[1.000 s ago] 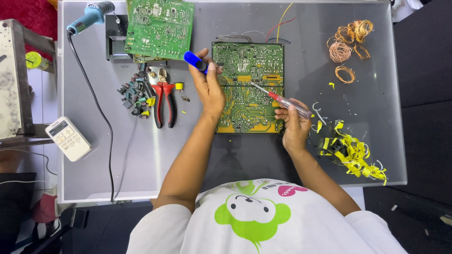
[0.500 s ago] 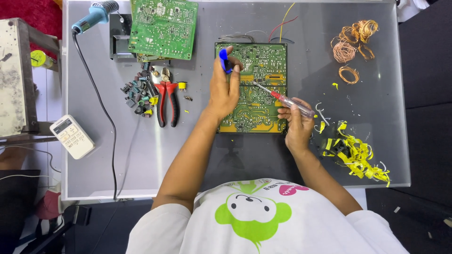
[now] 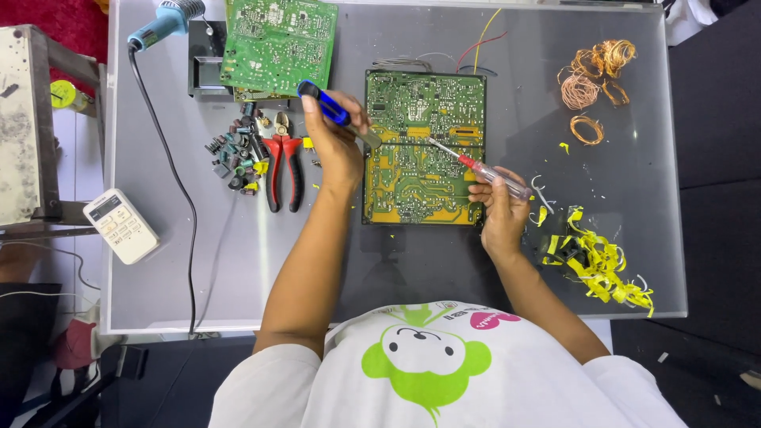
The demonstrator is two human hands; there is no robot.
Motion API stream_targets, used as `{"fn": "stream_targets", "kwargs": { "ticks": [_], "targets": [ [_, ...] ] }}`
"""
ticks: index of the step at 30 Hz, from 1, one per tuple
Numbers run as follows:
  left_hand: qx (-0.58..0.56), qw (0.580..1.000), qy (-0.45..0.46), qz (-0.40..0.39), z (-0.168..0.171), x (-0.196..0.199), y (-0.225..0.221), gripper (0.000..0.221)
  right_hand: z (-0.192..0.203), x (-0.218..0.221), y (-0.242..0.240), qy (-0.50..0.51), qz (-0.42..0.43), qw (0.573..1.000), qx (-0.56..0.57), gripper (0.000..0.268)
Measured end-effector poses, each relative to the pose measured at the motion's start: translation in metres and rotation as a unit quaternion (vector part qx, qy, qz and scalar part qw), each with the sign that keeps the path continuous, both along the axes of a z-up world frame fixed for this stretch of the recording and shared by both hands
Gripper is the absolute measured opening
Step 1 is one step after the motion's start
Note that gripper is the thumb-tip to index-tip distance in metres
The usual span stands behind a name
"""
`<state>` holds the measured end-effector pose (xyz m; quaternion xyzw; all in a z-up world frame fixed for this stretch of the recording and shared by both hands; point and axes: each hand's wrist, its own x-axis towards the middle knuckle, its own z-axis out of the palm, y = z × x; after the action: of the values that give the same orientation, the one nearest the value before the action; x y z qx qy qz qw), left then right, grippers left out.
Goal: Removing solder from a printed circuit board using a soldering iron and a manual desoldering pump.
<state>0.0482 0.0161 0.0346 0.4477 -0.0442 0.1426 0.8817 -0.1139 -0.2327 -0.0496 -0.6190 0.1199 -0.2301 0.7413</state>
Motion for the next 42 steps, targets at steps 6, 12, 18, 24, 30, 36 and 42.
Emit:
{"fn": "stream_targets", "kwargs": {
  "ticks": [6, 12, 18, 24, 30, 36, 42],
  "targets": [
    [-0.064, 0.998, 0.015, -0.010, -0.005, 0.010, 0.002, 0.047, -0.002, 0.001, -0.003, 0.003, 0.005, 1.000, 0.008, 0.032],
    [-0.058, 0.998, 0.020, 0.020, 0.017, 0.000, -0.003, 0.025, 0.010, -0.002, -0.001, 0.037, 0.002, 0.999, 0.036, 0.024],
    [-0.051, 0.998, 0.004, 0.037, 0.016, -0.002, -0.017, 0.023, 0.007, -0.002, -0.002, 0.036, 0.000, 0.999, 0.037, 0.024],
    [0.034, 0.997, -0.001, 0.067, -0.009, -0.003, -0.027, 0.028, 0.005, -0.002, -0.003, 0.034, 0.005, 0.999, 0.041, 0.025],
    [0.105, 0.990, -0.057, 0.079, -0.032, 0.002, -0.031, 0.027, -0.005, 0.001, -0.005, 0.012, 0.001, 1.000, 0.015, 0.033],
    [0.198, 0.974, -0.080, 0.071, -0.032, -0.002, -0.036, 0.031, 0.002, 0.001, -0.003, 0.021, 0.002, 1.000, 0.009, 0.031],
    [0.348, 0.922, -0.163, 0.038, -0.019, -0.018, -0.041, 0.037, 0.020, 0.011, -0.003, 0.029, 0.008, 1.000, -0.006, 0.029]
  ]
}}
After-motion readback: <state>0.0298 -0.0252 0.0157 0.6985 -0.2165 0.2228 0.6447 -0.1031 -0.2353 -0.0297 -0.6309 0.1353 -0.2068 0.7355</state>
